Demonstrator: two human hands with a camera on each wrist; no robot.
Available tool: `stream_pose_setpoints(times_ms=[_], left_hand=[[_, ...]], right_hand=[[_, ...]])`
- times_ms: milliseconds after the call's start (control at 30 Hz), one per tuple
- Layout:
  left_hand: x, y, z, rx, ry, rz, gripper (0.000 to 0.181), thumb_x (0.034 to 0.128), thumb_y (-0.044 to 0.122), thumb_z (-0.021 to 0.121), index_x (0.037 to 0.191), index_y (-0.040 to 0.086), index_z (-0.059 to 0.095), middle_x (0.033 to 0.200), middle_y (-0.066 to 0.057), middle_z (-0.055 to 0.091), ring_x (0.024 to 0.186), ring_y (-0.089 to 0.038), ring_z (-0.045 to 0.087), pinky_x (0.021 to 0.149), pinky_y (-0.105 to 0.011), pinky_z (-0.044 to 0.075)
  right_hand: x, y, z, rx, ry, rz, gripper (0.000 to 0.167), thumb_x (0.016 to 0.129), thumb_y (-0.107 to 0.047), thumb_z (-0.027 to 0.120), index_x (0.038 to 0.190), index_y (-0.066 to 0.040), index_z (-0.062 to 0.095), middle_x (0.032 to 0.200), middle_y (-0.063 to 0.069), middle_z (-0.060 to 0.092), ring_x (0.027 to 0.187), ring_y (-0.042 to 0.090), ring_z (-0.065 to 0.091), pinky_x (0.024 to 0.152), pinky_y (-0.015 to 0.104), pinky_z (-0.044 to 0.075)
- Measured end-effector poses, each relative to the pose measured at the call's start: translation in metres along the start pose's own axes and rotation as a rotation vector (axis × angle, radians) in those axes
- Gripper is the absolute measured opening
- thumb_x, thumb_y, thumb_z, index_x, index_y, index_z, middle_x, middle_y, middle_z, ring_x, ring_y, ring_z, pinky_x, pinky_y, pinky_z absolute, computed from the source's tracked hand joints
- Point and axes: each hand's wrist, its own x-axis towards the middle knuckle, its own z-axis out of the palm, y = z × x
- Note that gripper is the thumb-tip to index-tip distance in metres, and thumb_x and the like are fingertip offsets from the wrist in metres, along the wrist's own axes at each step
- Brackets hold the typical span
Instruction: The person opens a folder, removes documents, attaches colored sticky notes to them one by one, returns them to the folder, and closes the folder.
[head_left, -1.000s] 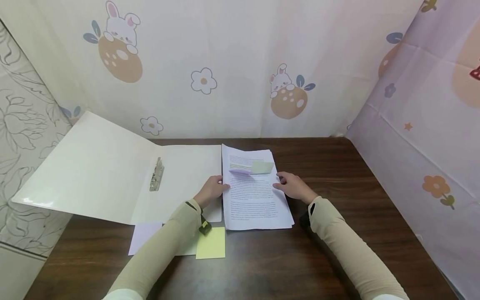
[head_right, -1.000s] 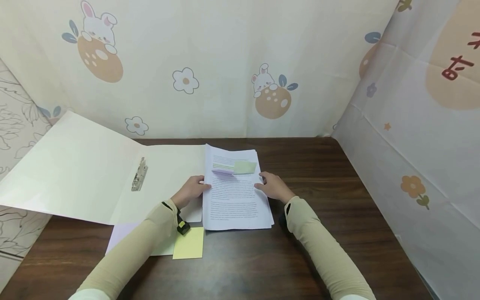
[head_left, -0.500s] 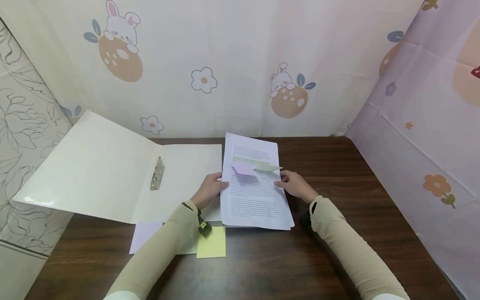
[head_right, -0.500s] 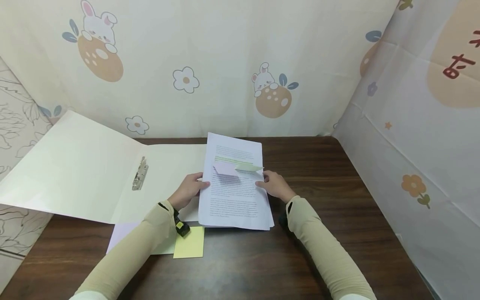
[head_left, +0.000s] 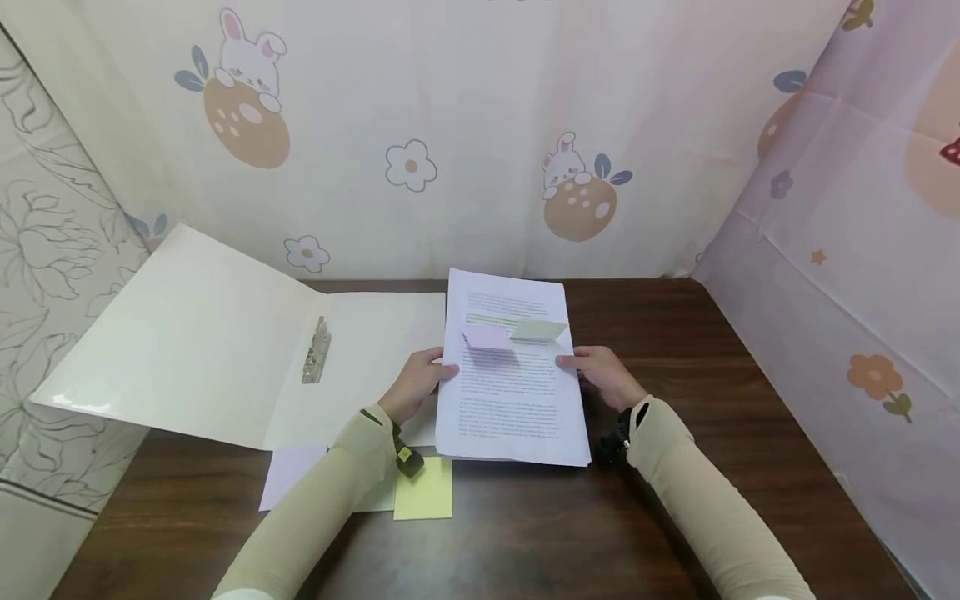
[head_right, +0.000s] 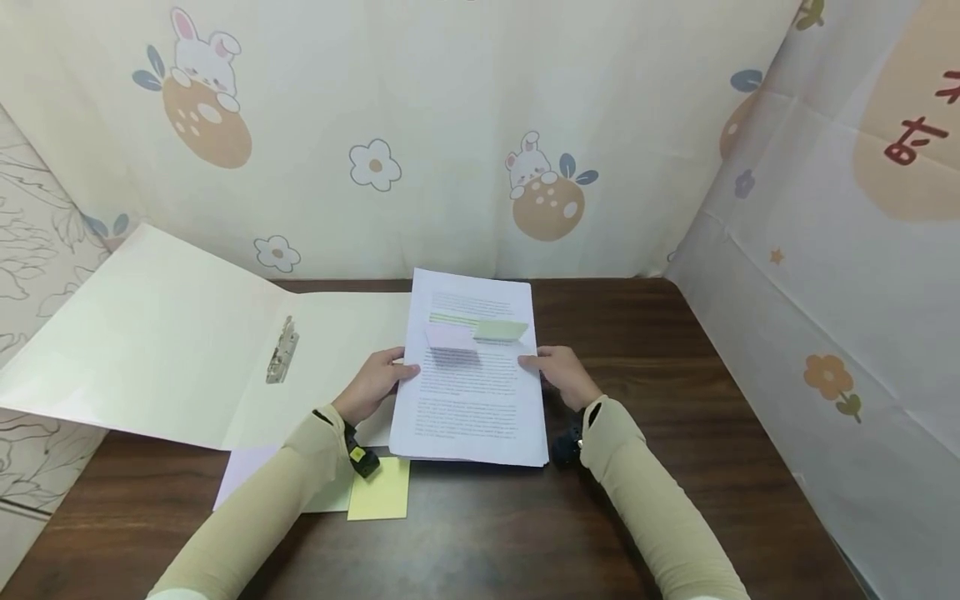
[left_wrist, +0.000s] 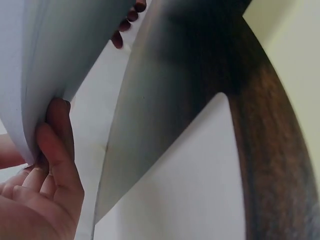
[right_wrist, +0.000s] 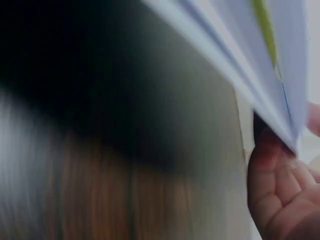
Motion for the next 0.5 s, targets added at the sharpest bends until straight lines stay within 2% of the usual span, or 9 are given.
stream_pose_setpoints(times_ms=[133, 267, 367, 400, 500], left_hand=[[-0.0007, -0.0033, -0.0003, -0.035, 0.000, 0.004, 0.037, 0.0938, 0.011, 0.057, 0.130, 0.003, 0.059, 0.108, -0.015, 0.072, 0.083, -0.013, 0.069, 0.073, -0.026, 0.054], [-0.0001, -0.0059, -0.0011, -0.043, -0.002, 0.009, 0.035, 0.0938, 0.012, 0.057, 0.127, 0.001, 0.060, 0.107, -0.016, 0.072, 0.082, -0.012, 0.069, 0.074, -0.027, 0.055], [0.0005, -0.0057, -0.0024, -0.028, 0.006, 0.012, 0.034, 0.0946, 0.015, 0.057, 0.126, 0.001, 0.060, 0.107, -0.015, 0.072, 0.082, -0.012, 0.068, 0.074, -0.027, 0.055], [-0.0032, -0.0008, -0.0028, -0.012, 0.014, 0.005, 0.035, 0.0952, 0.016, 0.056, 0.126, 0.001, 0.059, 0.108, -0.015, 0.071, 0.083, -0.013, 0.069, 0.076, -0.029, 0.055], [-0.0025, 0.0005, -0.0068, 0.011, 0.045, -0.001, 0.035, 0.0955, 0.017, 0.055, 0.128, 0.002, 0.059, 0.106, -0.015, 0.071, 0.080, -0.013, 0.067, 0.074, -0.028, 0.055]], right_hand=[[-0.0015, -0.0003, -0.0014, 0.173, -0.059, 0.027, 0.046, 0.094, -0.023, 0.064, 0.131, 0.002, 0.054, 0.097, 0.000, 0.074, 0.084, 0.015, 0.069, 0.073, 0.030, 0.054], [-0.0048, -0.0017, -0.0002, 0.181, -0.134, -0.004, 0.046, 0.095, -0.020, 0.062, 0.133, 0.004, 0.053, 0.097, -0.002, 0.074, 0.085, 0.015, 0.070, 0.073, 0.032, 0.056], [-0.0070, -0.0021, 0.0009, 0.178, -0.133, -0.030, 0.047, 0.096, -0.020, 0.060, 0.135, 0.004, 0.051, 0.101, 0.000, 0.074, 0.088, 0.015, 0.071, 0.075, 0.033, 0.056], [-0.0074, -0.0020, 0.0011, 0.177, -0.121, -0.033, 0.047, 0.096, -0.020, 0.060, 0.136, 0.003, 0.050, 0.102, 0.000, 0.073, 0.088, 0.016, 0.071, 0.076, 0.034, 0.057], [-0.0085, -0.0028, 0.0006, 0.184, -0.111, -0.054, 0.048, 0.098, -0.022, 0.058, 0.138, 0.002, 0.048, 0.106, 0.001, 0.072, 0.089, 0.016, 0.071, 0.077, 0.034, 0.057]])
